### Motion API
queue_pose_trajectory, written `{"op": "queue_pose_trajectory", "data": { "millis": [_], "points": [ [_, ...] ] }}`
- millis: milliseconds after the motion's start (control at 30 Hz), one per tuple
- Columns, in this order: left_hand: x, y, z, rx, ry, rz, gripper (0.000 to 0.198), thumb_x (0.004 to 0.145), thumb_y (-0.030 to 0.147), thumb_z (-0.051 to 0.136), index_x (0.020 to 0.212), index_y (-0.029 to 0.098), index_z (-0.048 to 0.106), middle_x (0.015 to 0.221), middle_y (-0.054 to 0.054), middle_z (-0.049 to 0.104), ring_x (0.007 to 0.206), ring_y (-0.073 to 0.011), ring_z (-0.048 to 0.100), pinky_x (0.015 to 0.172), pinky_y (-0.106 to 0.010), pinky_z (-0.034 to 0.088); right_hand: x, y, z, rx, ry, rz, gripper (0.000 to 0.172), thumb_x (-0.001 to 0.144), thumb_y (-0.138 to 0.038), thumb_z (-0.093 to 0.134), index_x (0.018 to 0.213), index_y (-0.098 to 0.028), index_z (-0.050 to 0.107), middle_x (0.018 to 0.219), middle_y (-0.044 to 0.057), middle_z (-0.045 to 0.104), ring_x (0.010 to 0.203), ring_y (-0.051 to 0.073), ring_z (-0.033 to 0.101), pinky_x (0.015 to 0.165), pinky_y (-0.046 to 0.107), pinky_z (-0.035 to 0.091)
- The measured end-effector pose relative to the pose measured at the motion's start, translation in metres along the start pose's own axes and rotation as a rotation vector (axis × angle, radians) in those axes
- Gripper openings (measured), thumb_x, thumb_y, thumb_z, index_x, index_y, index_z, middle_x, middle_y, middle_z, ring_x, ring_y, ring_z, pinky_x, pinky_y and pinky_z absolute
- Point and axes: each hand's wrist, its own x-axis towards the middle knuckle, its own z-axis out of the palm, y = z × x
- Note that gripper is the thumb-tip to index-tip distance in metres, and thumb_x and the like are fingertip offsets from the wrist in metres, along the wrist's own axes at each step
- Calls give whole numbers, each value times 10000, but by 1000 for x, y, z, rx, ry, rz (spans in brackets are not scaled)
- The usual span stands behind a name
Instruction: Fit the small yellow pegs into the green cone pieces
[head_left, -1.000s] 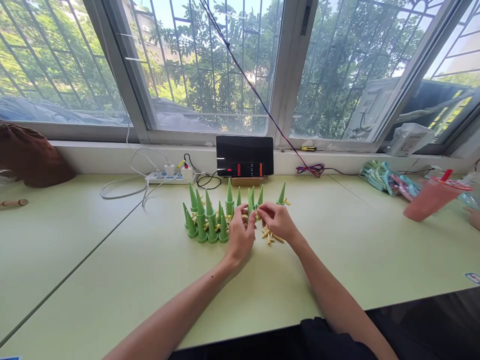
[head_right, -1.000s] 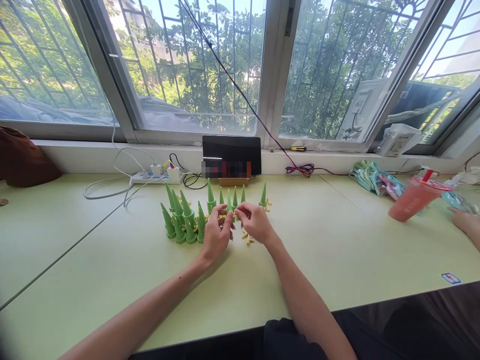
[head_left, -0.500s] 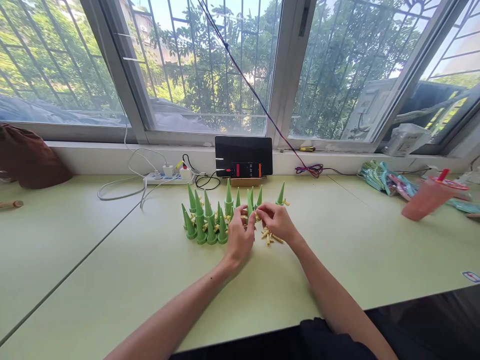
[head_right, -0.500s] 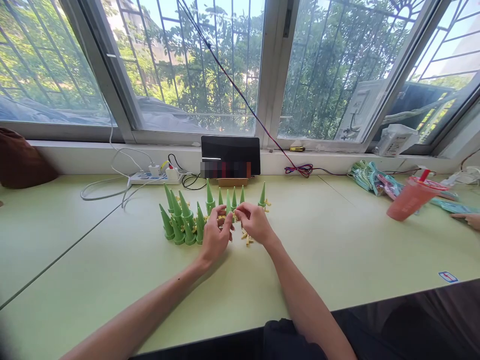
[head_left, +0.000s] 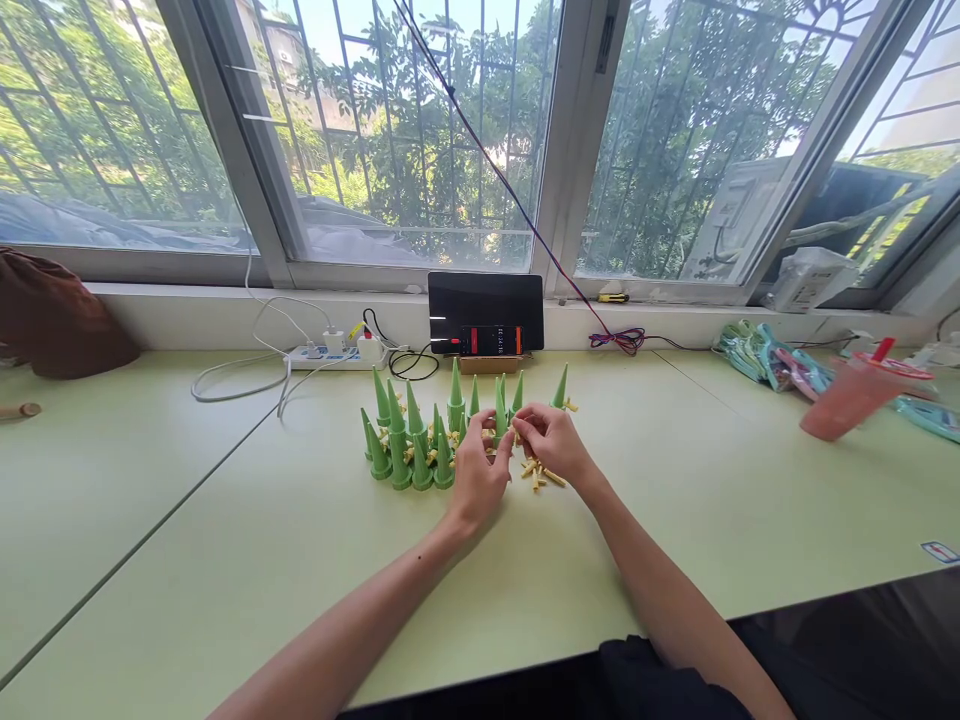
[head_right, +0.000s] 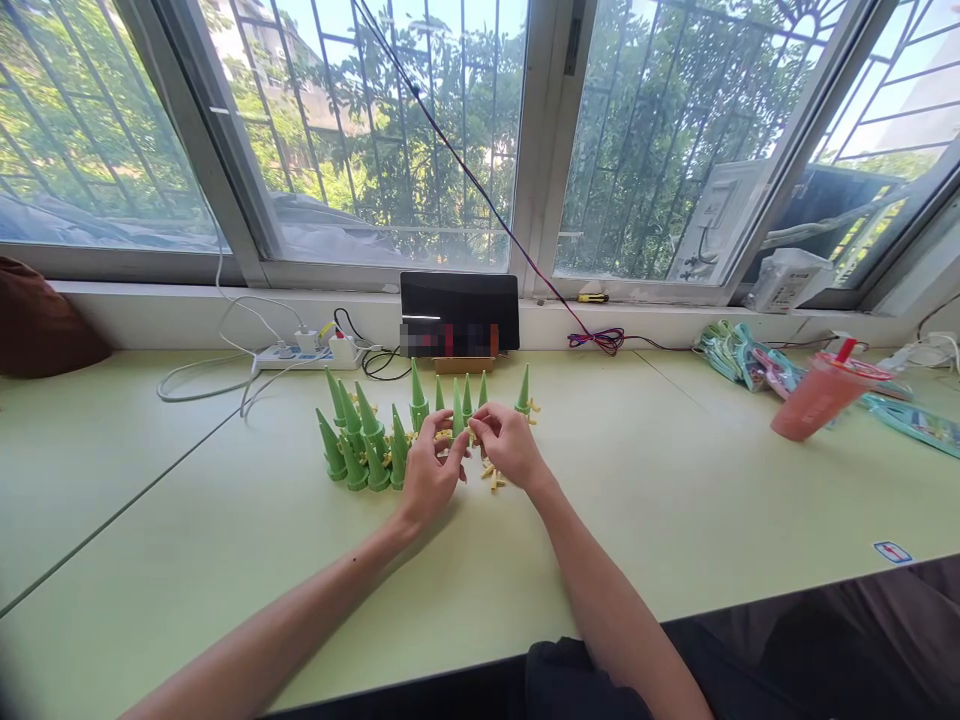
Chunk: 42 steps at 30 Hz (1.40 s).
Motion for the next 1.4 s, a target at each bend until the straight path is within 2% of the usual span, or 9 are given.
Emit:
{"op": "queue_pose_trajectory", "data": {
  "millis": [233,467,600,900,1033,1167,1400],
  "points": [
    [0,-2,-1,-26,-30,28,419,895,429,575,1236,202,490,1243,-122,562,724,-133,645,507,-242,553,1,3,1,80,15,49,275,844,-449,598,777,-190,532,517,-42,532,390,94,444,397,223,355],
    [0,-5,-2,-3,-75,3,451,905,436,567,1284,203,497,1072,-88,641,627,-123,637,579,-286,581,1,4,-2,24,4,66,326,848,-490,586,709,-200,529,438,-50,493,354,100,411,377,236,327],
    [0,-8,-1,2,-77,5,461,902,445,571,1289,202,511,1052,-88,660,696,-155,678,594,-282,584,1,3,-4,2,-5,64,374,867,-511,559,664,-199,528,417,-47,484,331,98,400,357,238,312],
    [2,-10,0,-45,-86,-22,530,896,476,570,1334,183,505,1081,-94,680,609,-137,680,582,-287,587,-1,-1,-2,36,-5,103,468,876,-574,528,593,-206,470,413,-43,471,291,99,403,302,238,299],
    [4,-9,1,-86,-71,-58,555,911,478,548,1353,147,484,935,-74,696,606,-149,684,598,-295,585,1,1,-2,80,11,53,383,859,-551,571,719,-195,542,514,-28,542,366,107,467,352,239,378],
    [6,-10,2,-113,-26,-63,549,921,484,528,1349,142,486,910,-73,704,638,-162,694,617,-302,581,2,2,-4,66,-14,-2,333,830,-519,619,824,-188,588,588,-11,573,479,132,544,451,257,453],
    [6,-11,1,-109,-58,-48,559,914,485,538,1353,144,479,861,-62,709,631,-172,697,623,-314,582,1,5,-3,13,-21,-24,302,851,-496,597,811,-197,577,574,-18,556,497,134,526,490,263,442]
  ]
}}
